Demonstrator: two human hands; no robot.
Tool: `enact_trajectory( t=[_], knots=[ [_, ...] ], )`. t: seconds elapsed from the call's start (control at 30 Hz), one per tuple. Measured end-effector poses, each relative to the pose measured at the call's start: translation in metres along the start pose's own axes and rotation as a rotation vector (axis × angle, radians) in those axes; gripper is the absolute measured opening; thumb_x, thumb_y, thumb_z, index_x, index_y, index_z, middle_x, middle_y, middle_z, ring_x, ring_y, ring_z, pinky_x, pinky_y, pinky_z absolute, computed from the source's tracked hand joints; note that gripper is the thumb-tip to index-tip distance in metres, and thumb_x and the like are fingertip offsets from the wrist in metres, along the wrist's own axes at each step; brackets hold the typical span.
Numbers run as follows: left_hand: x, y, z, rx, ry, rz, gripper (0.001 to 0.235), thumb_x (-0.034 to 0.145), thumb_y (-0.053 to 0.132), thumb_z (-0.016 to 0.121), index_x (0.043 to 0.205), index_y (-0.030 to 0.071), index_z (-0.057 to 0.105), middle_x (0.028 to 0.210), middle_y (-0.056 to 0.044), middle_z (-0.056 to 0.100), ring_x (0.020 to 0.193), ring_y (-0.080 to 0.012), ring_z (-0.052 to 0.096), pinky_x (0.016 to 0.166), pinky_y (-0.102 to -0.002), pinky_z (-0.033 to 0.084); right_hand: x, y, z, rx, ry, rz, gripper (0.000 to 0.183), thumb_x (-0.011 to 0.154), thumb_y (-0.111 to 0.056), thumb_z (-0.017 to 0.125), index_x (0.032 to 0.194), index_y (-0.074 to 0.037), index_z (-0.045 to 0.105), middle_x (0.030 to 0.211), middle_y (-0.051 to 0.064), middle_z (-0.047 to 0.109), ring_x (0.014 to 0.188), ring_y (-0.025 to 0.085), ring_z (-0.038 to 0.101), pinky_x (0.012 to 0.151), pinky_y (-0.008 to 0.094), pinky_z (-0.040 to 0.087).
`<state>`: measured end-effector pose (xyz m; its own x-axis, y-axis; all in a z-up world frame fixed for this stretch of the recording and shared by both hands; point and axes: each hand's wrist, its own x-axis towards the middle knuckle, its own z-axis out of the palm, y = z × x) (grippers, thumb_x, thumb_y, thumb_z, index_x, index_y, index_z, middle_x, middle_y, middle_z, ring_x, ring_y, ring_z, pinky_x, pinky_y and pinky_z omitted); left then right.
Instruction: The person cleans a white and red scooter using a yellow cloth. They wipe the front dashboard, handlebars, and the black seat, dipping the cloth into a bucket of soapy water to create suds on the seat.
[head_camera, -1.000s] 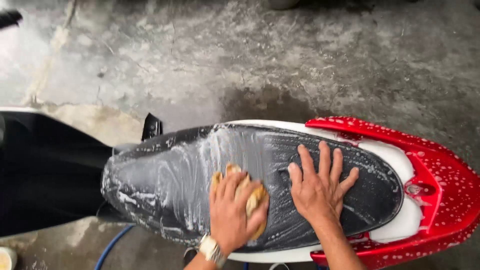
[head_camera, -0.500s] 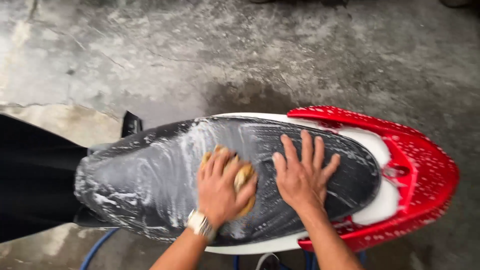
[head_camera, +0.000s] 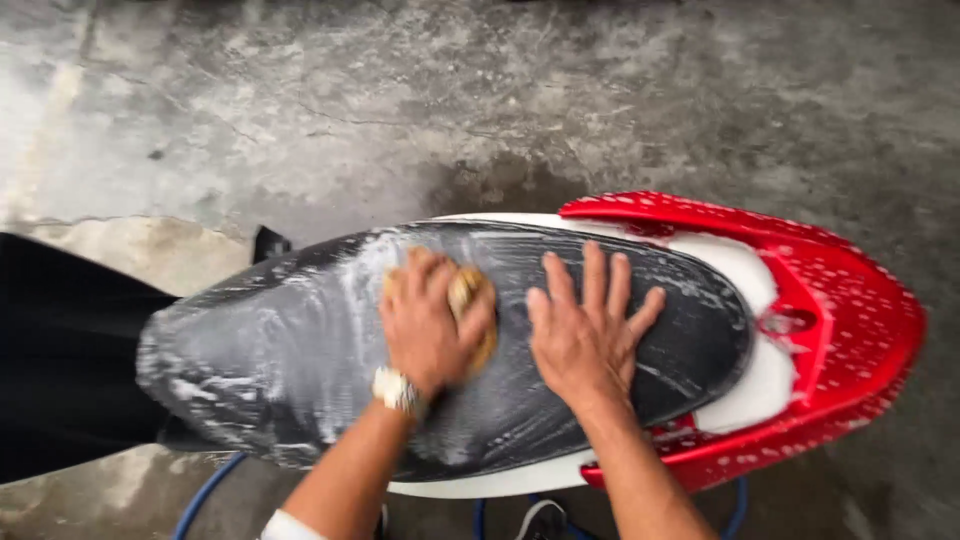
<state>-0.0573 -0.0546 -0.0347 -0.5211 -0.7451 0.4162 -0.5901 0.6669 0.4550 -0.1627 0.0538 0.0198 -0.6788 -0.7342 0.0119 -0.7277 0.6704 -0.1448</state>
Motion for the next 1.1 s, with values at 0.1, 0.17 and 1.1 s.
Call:
enact_trajectory(
  t=[0.1,0.17,1.1],
  knots=[
    [0.017,0.004,0.026,0.049,0.084,-0.044,0.036,0.077,0.053,0.055,0.099,0.024,0.061,0.110,-0.002,0.053,0.107,-0.0262,0.051,0.088,-0.048,0.038,0.001,-0.001,-0.003,0.047,-0.046,0.029,0.046,0.092,-0.044,0.023,0.131,-0.025,0.039,0.142,0.012,0.024,0.132,0.037,0.013,0.094,0.068,0.002],
    [-0.002,0.016,-0.015,-0.028,0.034,0.004,0.037,0.078,0.049,0.055,0.100,0.021,0.063,0.111,-0.006,0.055,0.107,-0.0297,0.052,0.088,-0.049,0.037,0.000,0.001,0.001,0.037,-0.026,0.009,0.046,0.092,-0.043,0.024,0.131,-0.025,0.039,0.142,0.013,0.024,0.132,0.038,0.014,0.094,0.069,0.002],
    [0.015,-0.156,-0.083,0.263,-0.028,0.017,0.034,0.074,0.053,0.054,0.089,0.024,0.065,0.099,-0.003,0.060,0.087,-0.0277,0.056,0.076,-0.042,0.039,-0.004,0.007,0.023,-0.091,0.322,-0.071,0.038,0.091,-0.034,0.048,0.123,-0.018,0.058,0.137,0.013,0.049,0.127,0.034,0.040,0.094,0.066,0.017]
  ],
)
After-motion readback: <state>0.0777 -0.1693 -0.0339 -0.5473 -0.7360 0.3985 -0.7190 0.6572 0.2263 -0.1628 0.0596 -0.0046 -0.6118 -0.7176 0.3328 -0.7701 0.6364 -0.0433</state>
